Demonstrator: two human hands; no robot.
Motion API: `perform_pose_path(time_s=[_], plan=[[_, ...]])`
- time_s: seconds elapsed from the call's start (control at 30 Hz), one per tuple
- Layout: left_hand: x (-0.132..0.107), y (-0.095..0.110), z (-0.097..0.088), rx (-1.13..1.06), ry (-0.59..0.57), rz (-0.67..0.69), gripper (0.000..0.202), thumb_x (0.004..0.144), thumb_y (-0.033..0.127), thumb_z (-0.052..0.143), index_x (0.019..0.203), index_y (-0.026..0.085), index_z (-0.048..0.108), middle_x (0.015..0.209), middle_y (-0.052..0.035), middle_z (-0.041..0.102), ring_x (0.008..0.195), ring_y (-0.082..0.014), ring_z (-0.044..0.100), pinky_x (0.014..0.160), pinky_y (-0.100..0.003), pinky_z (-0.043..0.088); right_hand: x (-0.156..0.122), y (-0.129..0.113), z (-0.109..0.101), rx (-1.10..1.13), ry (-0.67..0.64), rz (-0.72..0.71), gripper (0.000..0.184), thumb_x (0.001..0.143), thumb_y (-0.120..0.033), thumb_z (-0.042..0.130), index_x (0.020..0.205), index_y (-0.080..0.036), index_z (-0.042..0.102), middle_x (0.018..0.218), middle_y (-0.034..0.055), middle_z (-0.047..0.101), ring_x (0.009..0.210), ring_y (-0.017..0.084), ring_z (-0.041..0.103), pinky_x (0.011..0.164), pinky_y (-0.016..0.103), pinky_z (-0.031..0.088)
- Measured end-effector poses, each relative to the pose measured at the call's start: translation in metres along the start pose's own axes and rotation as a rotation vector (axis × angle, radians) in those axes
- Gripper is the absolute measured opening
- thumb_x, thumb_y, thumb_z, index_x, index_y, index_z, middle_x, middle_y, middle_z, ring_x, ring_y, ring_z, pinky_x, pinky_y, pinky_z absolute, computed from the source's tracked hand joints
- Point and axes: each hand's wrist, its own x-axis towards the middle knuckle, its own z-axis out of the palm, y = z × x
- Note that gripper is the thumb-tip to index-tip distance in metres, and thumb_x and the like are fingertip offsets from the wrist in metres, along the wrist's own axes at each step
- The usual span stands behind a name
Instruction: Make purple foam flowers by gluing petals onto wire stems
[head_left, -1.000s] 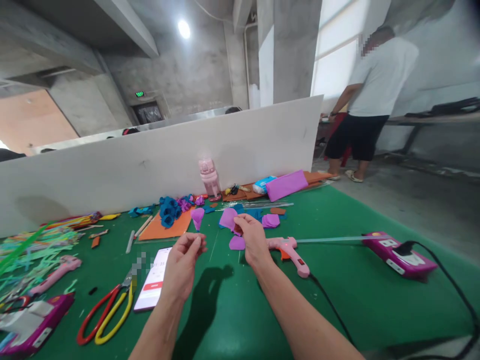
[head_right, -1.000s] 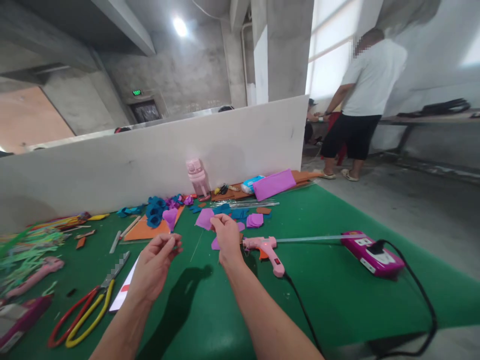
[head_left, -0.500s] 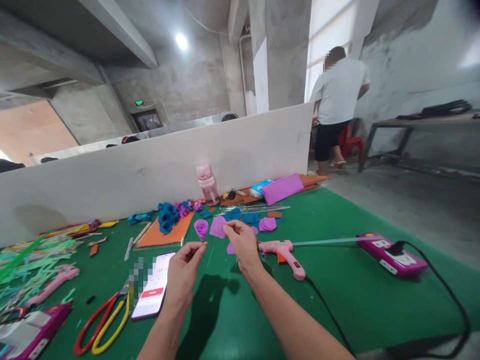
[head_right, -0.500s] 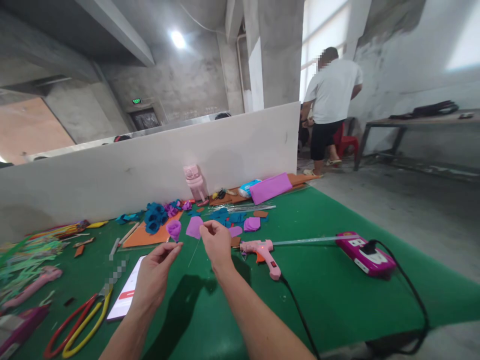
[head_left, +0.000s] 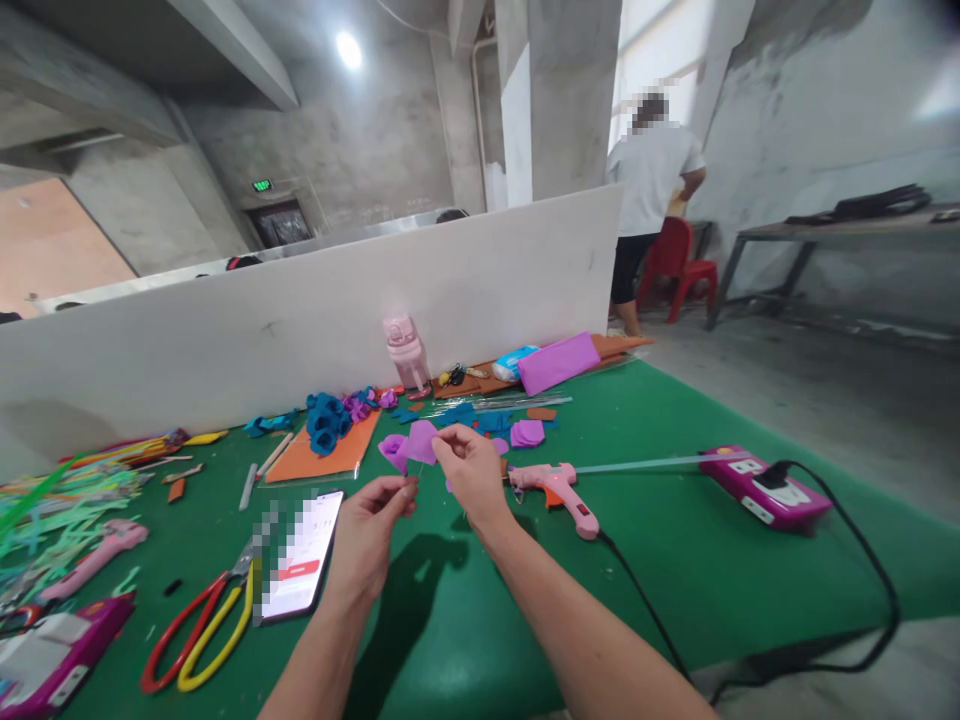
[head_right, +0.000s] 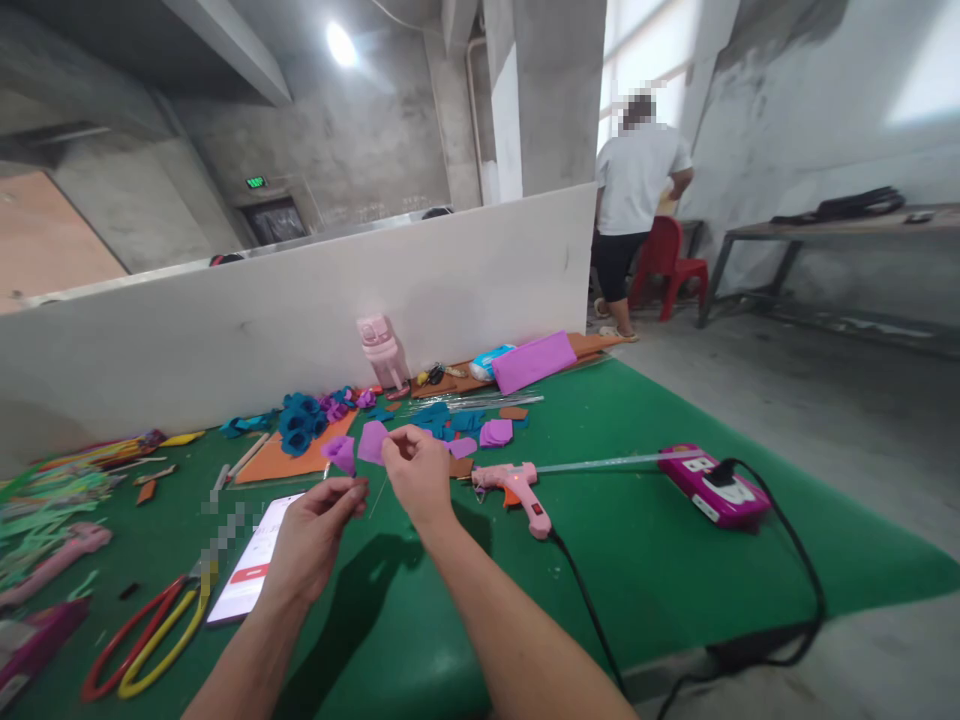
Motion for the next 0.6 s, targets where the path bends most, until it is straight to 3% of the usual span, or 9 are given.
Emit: perform_pose_path(time_s=[0.2, 0.43, 0.6], plan=[[-0.0029, 0.0023, 0.0009, 0.216, -0.006, 0.066, 0.019, 0.067, 0.035, 0.065, 0.076, 0.018, 0.068, 0.065, -0.0012, 0.063, 0.062, -0.0136, 0.053, 0.061, -0.024, 0.042, 0.0047, 0.0040, -0.0027, 0.046, -0.058, -0.005, 0.012, 0.071, -0.029, 0.054, 0.066, -0.019, 0.058, 0.059, -0.0024, 0.057, 0.052, 0.011, 0.050, 0.051, 0.022, 0.038], [-0.0021, -0.0003, -0.0056, 0.395, 0.021, 0.233, 0.017, 0.073, 0.035, 0.060, 0.077, 0.021, 0.067, 0.074, -0.0013, 0.064, 0.068, -0.0148, 0.056, 0.064, -0.026, 0.042, 0.0074, 0.0068, -0.0033, 0.258, -0.157, 0.034, 0.012, 0.070, -0.030, 0.058, 0.071, -0.019, 0.058, 0.064, -0.0020, 0.059, 0.059, 0.012, 0.054, 0.061, 0.024, 0.043], [-0.0022, 0.0037, -0.0026, 0.205, 0.017, 0.086, 0.024, 0.068, 0.038, 0.064, 0.079, 0.017, 0.068, 0.068, -0.0026, 0.065, 0.063, -0.0140, 0.055, 0.061, -0.025, 0.043, 0.0080, 0.0100, -0.0012, 0.218, -0.175, 0.057, 0.014, 0.069, -0.031, 0.059, 0.069, -0.018, 0.058, 0.059, -0.0025, 0.056, 0.055, 0.011, 0.051, 0.058, 0.024, 0.042]])
